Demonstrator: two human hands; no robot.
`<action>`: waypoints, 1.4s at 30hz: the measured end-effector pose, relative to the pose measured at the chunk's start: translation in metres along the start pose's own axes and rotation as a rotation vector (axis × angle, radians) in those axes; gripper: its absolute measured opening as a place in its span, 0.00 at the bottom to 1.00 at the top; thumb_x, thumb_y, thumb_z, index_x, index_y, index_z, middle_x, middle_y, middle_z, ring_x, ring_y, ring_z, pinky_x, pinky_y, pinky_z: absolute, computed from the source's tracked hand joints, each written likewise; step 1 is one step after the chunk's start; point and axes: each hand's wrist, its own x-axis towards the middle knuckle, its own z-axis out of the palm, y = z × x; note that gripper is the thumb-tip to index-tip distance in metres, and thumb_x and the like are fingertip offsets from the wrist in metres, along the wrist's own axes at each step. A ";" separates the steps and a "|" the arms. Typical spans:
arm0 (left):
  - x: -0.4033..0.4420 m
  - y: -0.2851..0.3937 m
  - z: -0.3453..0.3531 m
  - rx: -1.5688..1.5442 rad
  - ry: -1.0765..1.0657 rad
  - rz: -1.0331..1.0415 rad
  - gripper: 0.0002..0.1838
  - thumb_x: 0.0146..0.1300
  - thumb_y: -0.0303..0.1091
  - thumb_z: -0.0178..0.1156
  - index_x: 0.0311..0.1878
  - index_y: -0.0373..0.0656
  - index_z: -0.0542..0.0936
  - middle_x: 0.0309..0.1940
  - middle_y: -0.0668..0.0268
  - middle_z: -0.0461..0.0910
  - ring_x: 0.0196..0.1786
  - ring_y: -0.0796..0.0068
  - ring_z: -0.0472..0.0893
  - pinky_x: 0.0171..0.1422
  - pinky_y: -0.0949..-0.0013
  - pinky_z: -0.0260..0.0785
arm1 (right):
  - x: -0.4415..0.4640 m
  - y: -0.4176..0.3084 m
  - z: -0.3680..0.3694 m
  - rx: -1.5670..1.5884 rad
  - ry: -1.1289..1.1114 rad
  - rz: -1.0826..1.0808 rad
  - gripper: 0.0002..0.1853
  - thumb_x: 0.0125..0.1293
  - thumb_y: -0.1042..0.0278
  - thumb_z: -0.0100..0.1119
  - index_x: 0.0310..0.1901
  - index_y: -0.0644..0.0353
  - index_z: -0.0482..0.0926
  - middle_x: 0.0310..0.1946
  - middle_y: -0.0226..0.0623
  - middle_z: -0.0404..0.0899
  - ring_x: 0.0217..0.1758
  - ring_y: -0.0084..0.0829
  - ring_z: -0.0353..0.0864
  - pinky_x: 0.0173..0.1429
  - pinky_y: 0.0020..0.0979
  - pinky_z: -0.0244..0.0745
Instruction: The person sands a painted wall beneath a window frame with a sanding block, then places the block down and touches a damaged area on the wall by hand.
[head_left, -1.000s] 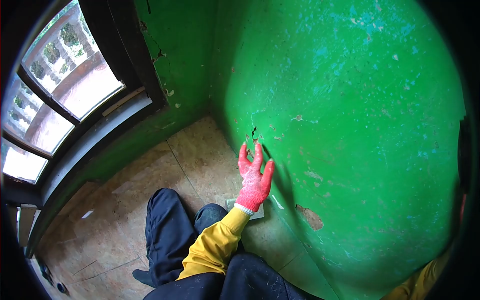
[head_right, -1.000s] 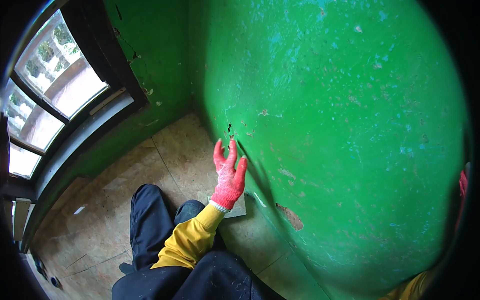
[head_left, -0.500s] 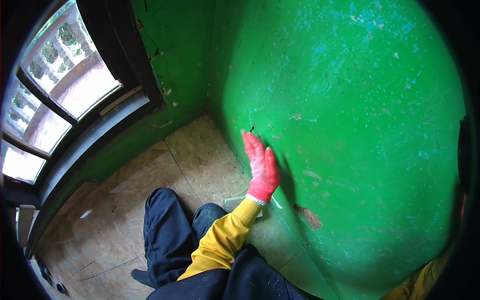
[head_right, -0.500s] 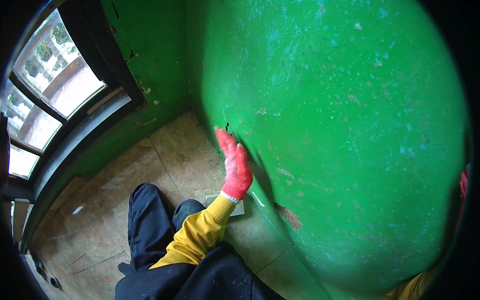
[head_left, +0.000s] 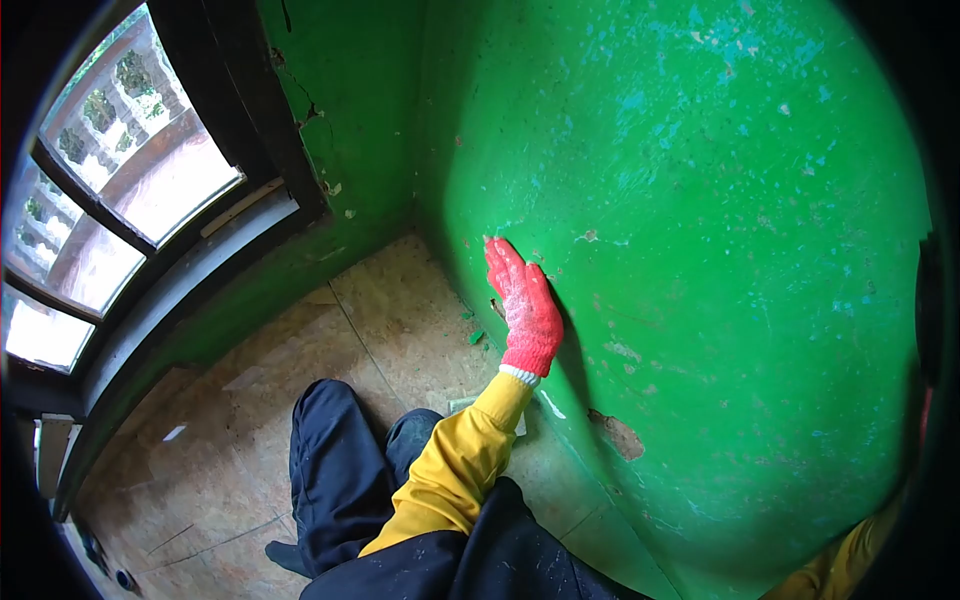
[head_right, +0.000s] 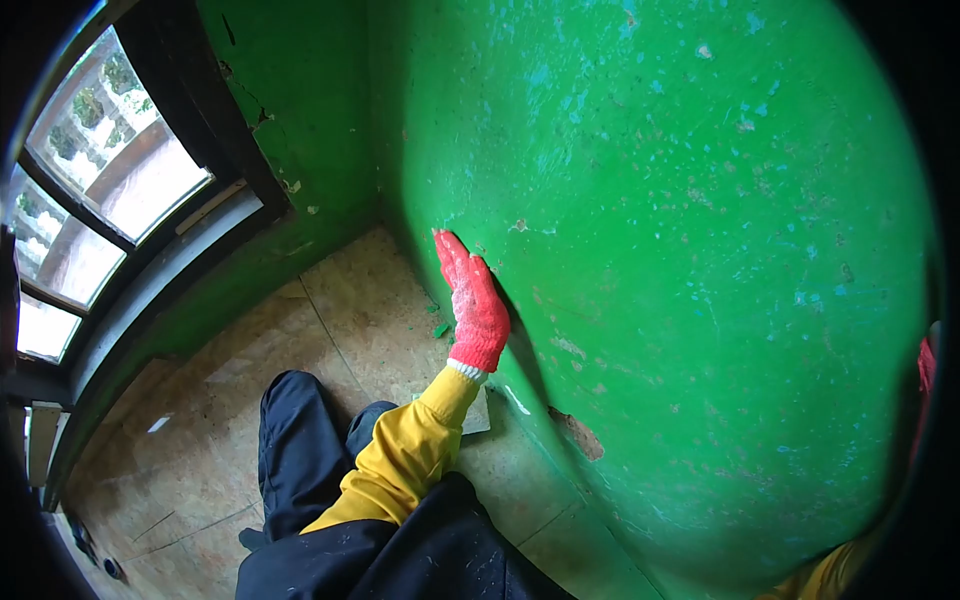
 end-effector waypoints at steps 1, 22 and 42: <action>-0.001 -0.003 -0.001 -0.011 0.039 -0.005 0.34 0.75 0.31 0.41 0.79 0.29 0.46 0.81 0.43 0.39 0.83 0.43 0.40 0.85 0.51 0.32 | 0.000 0.000 0.000 -0.007 0.002 0.000 0.20 0.70 0.57 0.60 0.56 0.62 0.83 0.54 0.43 0.83 0.60 0.47 0.80 0.69 0.49 0.68; 0.017 -0.005 0.008 -0.110 0.170 -0.107 0.33 0.79 0.39 0.40 0.80 0.35 0.48 0.82 0.47 0.41 0.83 0.49 0.46 0.83 0.54 0.38 | 0.002 0.002 0.001 0.014 -0.002 -0.017 0.19 0.69 0.58 0.60 0.54 0.63 0.84 0.52 0.44 0.83 0.57 0.49 0.80 0.65 0.49 0.72; -0.015 -0.050 0.015 -0.116 0.069 -0.216 0.32 0.80 0.37 0.37 0.80 0.33 0.46 0.82 0.49 0.44 0.84 0.54 0.44 0.86 0.60 0.36 | 0.002 0.001 -0.002 0.000 -0.012 -0.026 0.19 0.71 0.58 0.59 0.56 0.63 0.81 0.53 0.45 0.83 0.57 0.48 0.81 0.66 0.50 0.71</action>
